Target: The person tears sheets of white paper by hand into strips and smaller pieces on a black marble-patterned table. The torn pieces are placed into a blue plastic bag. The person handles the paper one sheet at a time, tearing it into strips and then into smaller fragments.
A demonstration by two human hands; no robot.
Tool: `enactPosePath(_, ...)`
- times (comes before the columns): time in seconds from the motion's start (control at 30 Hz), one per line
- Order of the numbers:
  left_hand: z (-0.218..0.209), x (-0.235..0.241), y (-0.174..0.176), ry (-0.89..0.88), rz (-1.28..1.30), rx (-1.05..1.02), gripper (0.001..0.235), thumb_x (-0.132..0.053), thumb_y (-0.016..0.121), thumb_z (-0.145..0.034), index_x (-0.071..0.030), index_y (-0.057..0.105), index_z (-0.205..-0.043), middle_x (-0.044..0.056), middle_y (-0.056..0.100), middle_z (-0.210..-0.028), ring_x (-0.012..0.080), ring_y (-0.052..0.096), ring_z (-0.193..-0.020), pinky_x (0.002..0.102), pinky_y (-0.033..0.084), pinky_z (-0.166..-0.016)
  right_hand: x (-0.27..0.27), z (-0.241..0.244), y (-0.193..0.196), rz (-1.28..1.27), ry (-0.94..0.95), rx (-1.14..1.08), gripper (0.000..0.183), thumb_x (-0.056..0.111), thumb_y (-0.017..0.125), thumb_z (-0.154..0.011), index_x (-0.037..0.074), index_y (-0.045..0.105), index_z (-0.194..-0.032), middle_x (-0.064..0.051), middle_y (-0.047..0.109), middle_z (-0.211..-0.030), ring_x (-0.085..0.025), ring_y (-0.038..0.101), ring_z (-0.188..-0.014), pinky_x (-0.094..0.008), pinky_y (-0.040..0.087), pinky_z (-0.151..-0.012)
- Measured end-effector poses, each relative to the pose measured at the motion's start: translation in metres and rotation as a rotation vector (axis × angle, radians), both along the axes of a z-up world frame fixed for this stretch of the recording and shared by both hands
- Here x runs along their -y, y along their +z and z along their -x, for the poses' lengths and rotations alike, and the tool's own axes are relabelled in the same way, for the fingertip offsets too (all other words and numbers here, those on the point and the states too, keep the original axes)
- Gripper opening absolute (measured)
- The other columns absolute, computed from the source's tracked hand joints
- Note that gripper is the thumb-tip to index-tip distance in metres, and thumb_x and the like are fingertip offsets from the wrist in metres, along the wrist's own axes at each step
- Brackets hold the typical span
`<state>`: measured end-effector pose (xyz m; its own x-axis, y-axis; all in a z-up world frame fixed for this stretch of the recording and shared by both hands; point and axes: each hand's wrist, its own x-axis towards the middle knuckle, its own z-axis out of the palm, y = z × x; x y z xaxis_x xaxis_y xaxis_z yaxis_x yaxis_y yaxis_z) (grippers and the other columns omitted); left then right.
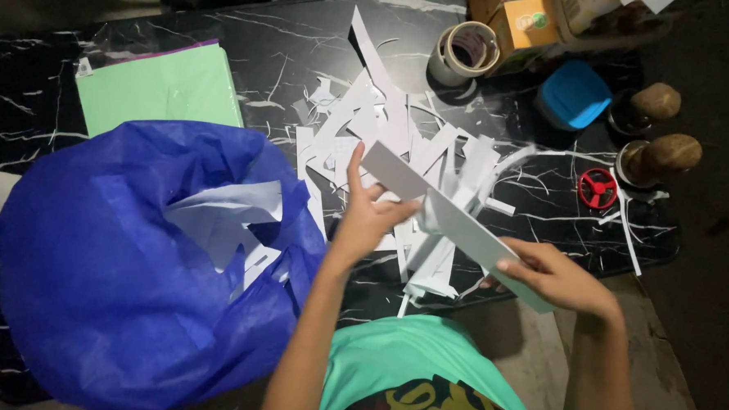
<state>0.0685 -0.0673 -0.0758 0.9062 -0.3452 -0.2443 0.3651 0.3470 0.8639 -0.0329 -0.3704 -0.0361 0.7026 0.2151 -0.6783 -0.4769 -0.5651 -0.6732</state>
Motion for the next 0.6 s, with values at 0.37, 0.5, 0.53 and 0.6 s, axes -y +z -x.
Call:
enactPosePath(0.37, 0.026, 0.040, -0.104, -0.143, 0.019, 0.236, 0.030, -0.025, 0.059, -0.115, 0.005, 0.064, -0.112, 0.007, 0.063, -0.095, 0.0102, 0.057, -0.093, 0.026, 0.050, -0.088, 0.011, 0.007, -0.007, -0.027, -0.392, 0.260, 0.051, 0.032, 0.055, -0.098, 0.005, 0.056, -0.141, -0.018, 0.078, -0.098, -0.027, 0.076, -0.089, -0.042, 0.062, -0.074)
enactPosePath(0.5, 0.019, 0.024, -0.147, -0.002, 0.023, 0.240, 0.043, -0.025, 0.058, -0.126, 0.009, 0.059, -0.100, 0.011, 0.054, -0.091, 0.0114, 0.049, -0.086, 0.027, 0.044, -0.080, 0.012, 0.004, 0.009, -0.044, -0.495, 0.398, 0.046, 0.034, 0.055, -0.101, 0.002, 0.057, -0.134, -0.017, 0.074, -0.107, -0.027, 0.075, -0.092, -0.041, 0.060, -0.076)
enactPosePath(0.53, 0.018, 0.022, -0.122, 0.126, -0.305, 0.283, 0.033, -0.024, 0.066, -0.111, 0.006, 0.054, -0.119, 0.015, 0.058, -0.110, 0.0159, 0.055, -0.099, 0.029, 0.045, -0.088, 0.006, 0.005, 0.014, -0.053, -0.489, 0.378, 0.046, 0.034, 0.057, -0.098, 0.002, 0.058, -0.132, -0.017, 0.074, -0.109, -0.027, 0.076, -0.091, -0.042, 0.061, -0.073)
enactPosePath(0.6, 0.016, 0.019, -0.081, 0.254, -0.636, 0.325, 0.054, -0.024, 0.073, -0.097, 0.003, 0.049, -0.138, 0.020, 0.063, -0.128, 0.0204, 0.060, -0.112, 0.031, 0.047, -0.096, 0.000, 0.006, 0.014, -0.062, -0.481, 0.359, 0.047, 0.035, 0.059, -0.096, 0.003, 0.060, -0.129, -0.016, 0.073, -0.110, -0.027, 0.077, -0.089, -0.044, 0.062, -0.071)
